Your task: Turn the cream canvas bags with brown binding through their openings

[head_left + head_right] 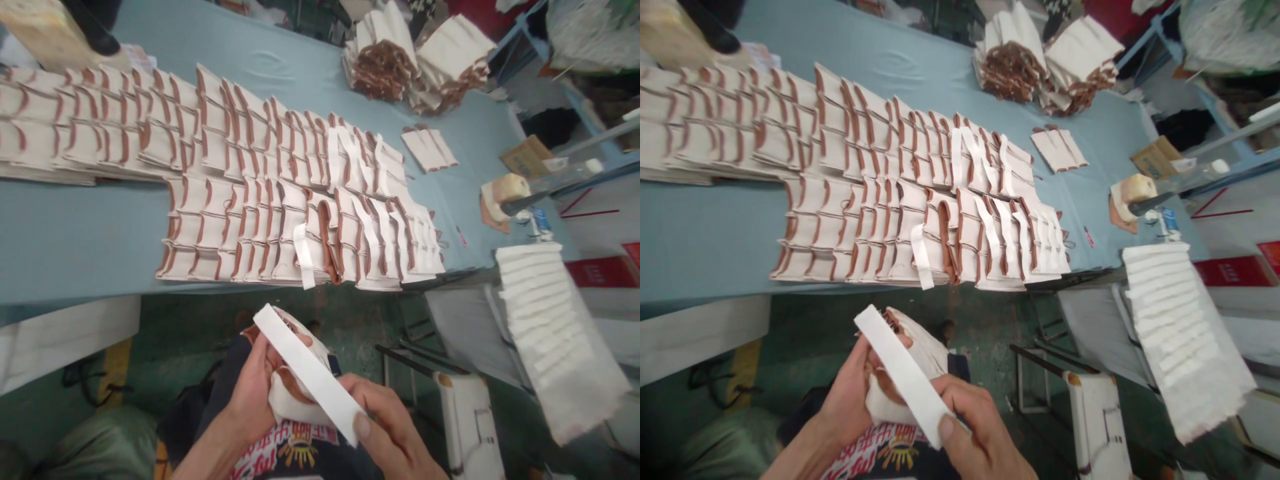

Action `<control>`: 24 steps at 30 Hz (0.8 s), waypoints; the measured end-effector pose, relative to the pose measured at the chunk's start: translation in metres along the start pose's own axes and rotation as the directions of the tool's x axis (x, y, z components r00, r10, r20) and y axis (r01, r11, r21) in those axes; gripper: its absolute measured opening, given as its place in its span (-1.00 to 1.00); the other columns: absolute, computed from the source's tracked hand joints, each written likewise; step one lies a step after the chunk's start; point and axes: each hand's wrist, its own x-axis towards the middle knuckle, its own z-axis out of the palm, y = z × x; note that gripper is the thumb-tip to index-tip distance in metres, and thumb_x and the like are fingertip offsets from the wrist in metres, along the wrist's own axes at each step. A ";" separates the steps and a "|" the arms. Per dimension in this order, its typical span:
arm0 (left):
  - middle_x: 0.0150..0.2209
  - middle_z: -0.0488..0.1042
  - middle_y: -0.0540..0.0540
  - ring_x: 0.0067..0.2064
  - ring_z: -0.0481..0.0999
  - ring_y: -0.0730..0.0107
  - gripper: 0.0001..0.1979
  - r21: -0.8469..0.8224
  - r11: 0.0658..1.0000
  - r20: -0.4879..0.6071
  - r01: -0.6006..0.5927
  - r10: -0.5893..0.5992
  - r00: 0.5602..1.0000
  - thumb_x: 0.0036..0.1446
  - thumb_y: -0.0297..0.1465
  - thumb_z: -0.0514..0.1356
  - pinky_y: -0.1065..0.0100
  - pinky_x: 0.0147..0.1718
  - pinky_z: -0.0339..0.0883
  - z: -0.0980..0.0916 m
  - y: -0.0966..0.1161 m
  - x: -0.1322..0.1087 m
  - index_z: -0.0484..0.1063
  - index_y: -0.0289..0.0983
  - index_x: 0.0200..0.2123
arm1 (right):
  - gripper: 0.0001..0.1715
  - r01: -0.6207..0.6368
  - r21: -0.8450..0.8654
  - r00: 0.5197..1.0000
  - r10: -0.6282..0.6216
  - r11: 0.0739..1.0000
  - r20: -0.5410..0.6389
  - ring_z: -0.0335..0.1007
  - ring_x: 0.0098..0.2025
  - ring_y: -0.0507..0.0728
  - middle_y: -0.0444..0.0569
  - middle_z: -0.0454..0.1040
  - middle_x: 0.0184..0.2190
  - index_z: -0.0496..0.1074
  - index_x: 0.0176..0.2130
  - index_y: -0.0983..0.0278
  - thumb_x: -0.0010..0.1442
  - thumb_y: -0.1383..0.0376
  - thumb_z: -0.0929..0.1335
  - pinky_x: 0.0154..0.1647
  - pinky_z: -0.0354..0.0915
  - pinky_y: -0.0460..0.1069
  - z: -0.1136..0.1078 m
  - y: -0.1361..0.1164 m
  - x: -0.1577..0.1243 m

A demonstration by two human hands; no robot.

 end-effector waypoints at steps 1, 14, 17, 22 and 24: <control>-0.48 0.69 -0.21 -0.45 0.70 0.01 -0.10 -0.043 0.998 -0.004 0.040 -0.040 0.999 0.00 0.49 0.20 0.11 -0.39 0.62 0.006 -0.006 0.002 0.68 -0.30 -0.29 | -0.60 -0.016 0.001 1.000 0.016 1.000 0.009 0.59 0.18 0.32 0.12 0.65 0.16 0.67 0.04 0.08 0.51 -0.03 0.33 0.23 0.53 0.13 -0.005 0.005 -0.003; -0.50 0.59 -0.07 -0.45 0.48 0.32 -0.43 0.375 0.888 0.115 -0.264 0.238 0.964 0.23 0.14 0.37 0.35 -0.37 0.46 0.065 -0.065 0.023 0.73 -0.31 -0.28 | -0.62 -0.131 -0.034 0.989 0.128 0.991 -0.078 0.66 0.08 0.31 0.09 0.73 0.01 0.70 0.04 0.13 0.47 0.01 0.40 0.16 0.54 0.12 -0.059 0.064 -0.042; -0.48 0.59 -0.06 -0.43 0.51 0.29 -0.54 0.479 0.816 0.215 -0.323 0.248 0.945 0.30 0.01 0.34 0.36 -0.39 0.42 0.078 -0.058 0.018 0.72 -0.29 -0.34 | -0.69 -0.113 -0.096 0.993 0.111 0.989 -0.027 0.67 -0.08 0.28 0.02 0.73 -0.17 0.68 -0.10 0.15 0.47 0.06 0.39 0.01 0.52 0.09 -0.076 0.064 -0.033; -0.42 0.63 -0.07 -0.38 0.61 0.25 -0.63 0.703 0.458 0.472 -0.544 0.272 0.839 0.48 -0.24 0.14 0.36 -0.33 0.43 0.086 -0.048 0.008 0.69 -0.24 -0.27 | -0.63 0.067 -0.091 0.953 -0.091 0.994 -0.290 0.57 0.16 0.33 0.11 0.68 0.10 0.60 0.06 0.15 0.46 0.00 0.38 0.19 0.41 0.16 -0.094 0.035 0.002; -0.43 0.63 -0.06 -0.41 0.60 0.30 -0.66 0.697 0.381 0.534 -0.607 0.290 0.794 0.48 -0.31 0.14 0.38 -0.34 0.41 0.085 -0.046 0.006 0.65 -0.24 -0.31 | -0.72 0.162 -0.032 0.952 -0.165 0.986 -0.258 0.56 0.14 0.31 0.08 0.69 0.06 0.61 -0.03 0.15 0.46 0.05 0.39 0.19 0.39 0.15 -0.084 0.018 0.020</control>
